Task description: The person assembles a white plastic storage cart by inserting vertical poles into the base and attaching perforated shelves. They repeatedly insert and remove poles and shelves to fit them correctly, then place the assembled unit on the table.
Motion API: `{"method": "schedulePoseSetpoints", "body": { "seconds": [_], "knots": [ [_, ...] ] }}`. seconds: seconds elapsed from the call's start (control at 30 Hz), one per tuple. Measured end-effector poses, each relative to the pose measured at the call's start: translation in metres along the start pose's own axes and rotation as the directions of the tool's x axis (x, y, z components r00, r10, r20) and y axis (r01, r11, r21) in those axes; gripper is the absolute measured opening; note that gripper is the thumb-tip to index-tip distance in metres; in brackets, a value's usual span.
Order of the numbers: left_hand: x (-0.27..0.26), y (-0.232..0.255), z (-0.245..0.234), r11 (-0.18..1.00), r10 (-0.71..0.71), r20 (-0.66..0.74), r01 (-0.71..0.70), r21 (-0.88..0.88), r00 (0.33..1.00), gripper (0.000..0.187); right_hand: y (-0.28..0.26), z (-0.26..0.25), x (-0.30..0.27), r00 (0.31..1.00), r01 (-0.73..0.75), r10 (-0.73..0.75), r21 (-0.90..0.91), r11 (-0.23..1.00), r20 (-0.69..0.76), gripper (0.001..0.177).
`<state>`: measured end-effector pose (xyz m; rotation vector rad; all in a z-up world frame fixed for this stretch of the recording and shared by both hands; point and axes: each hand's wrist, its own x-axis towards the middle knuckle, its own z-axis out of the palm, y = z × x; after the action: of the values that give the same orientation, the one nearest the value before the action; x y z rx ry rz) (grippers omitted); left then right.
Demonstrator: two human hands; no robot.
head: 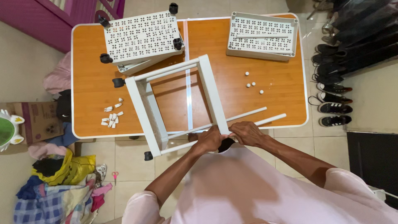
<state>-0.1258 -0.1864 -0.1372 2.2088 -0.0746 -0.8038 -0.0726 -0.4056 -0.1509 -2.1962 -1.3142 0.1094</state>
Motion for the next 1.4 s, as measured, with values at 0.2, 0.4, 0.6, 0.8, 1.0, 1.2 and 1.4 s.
{"method": "schedulePoseSetpoints", "body": {
  "seconds": [0.2, 0.4, 0.6, 0.8, 1.0, 1.2, 1.4],
  "knots": [
    [0.01, 0.016, -0.018, 1.0, -0.009, 0.065, 0.007, 0.022, 0.998, 0.049, 0.007, -0.018, 0.004, 1.0, -0.017, 0.017, 0.032, 0.999, 0.003, 0.025],
    [0.028, 0.014, -0.031, 0.998, 0.013, 0.117, -0.02, 0.063, 0.993, 0.052, 0.005, -0.048, 0.024, 0.961, -0.166, 0.138, 0.101, 0.981, 0.242, 0.024],
    [0.031, 0.011, -0.036, 0.999, 0.01, 0.136, -0.015, 0.037, 0.991, 0.056, 0.003, -0.074, 0.039, 0.904, -0.263, 0.177, 0.18, 0.948, 0.39, 0.026],
    [0.018, 0.032, -0.056, 0.998, 0.033, 0.129, -0.039, 0.04, 0.991, 0.056, 0.023, -0.07, 0.046, 0.877, -0.206, 0.095, 0.19, 0.96, 0.471, 0.024],
    [0.002, 0.061, -0.076, 0.989, -0.142, 0.205, 0.148, -0.013, 0.968, 0.057, 0.038, -0.045, 0.032, 0.961, 0.025, -0.062, 0.138, 0.99, 0.27, 0.03],
    [0.007, 0.054, -0.069, 0.99, -0.135, 0.208, 0.138, -0.001, 0.969, 0.053, 0.053, -0.03, 0.025, 0.951, 0.073, -0.101, 0.106, 0.992, 0.292, 0.033],
    [0.022, 0.027, -0.055, 0.996, -0.083, 0.172, 0.075, 0.053, 0.982, 0.054, 0.059, -0.03, 0.026, 0.938, 0.062, -0.092, 0.098, 0.993, 0.334, 0.036]
  ]
}}
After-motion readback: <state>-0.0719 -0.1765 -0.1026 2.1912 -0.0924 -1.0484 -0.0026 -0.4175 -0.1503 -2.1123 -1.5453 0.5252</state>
